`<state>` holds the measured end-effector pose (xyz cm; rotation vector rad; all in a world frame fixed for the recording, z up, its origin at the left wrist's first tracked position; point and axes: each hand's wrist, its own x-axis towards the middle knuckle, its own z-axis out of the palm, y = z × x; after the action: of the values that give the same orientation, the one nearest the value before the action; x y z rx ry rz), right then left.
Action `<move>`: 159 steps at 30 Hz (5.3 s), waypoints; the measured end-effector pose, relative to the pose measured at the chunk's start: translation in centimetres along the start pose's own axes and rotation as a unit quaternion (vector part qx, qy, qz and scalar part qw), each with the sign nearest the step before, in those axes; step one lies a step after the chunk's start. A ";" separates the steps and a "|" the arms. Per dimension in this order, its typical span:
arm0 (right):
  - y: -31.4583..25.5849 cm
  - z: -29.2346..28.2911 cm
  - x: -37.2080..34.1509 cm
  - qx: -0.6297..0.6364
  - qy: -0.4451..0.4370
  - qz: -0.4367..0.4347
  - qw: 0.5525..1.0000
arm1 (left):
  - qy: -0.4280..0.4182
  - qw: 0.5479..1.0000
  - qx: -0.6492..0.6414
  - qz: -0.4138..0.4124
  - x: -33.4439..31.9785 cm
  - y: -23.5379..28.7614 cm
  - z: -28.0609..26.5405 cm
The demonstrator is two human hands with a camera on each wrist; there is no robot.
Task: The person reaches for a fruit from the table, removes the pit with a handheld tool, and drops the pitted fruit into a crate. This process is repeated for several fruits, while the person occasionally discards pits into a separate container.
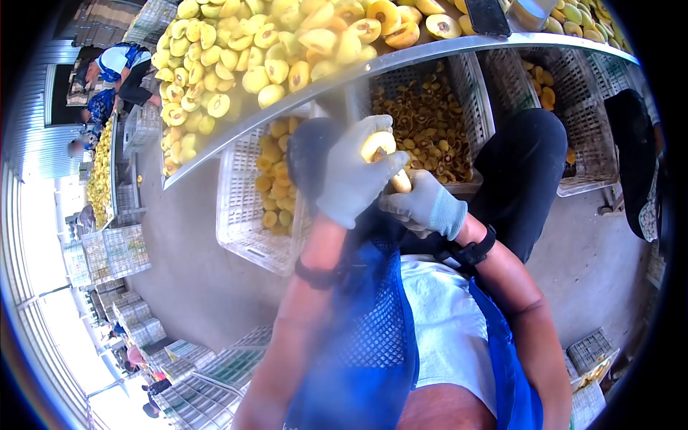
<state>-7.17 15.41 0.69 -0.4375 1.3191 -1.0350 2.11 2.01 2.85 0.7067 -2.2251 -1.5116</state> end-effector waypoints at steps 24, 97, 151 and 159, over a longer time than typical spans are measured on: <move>0.7 -2.1 -0.3 0.138 -0.142 0.051 0.979 | -0.104 0.973 -0.208 -0.015 2.0 -1.4 1.2; 3.1 -0.2 2.0 -0.223 0.165 -0.117 0.954 | -0.043 0.998 0.039 -0.036 0.0 -2.4 -1.6; 0.6 -1.5 1.8 0.066 0.000 0.064 0.996 | 0.150 0.870 0.455 -0.118 16.7 -9.8 -15.0; 0.6 -1.1 1.9 0.033 0.014 0.037 0.999 | 0.205 0.925 0.310 -0.080 14.9 -8.9 -14.5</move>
<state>-8.11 14.48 -1.17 -0.3230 1.3133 -1.0237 -0.19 -20.33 0.08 1.2789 -2.3324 -0.5950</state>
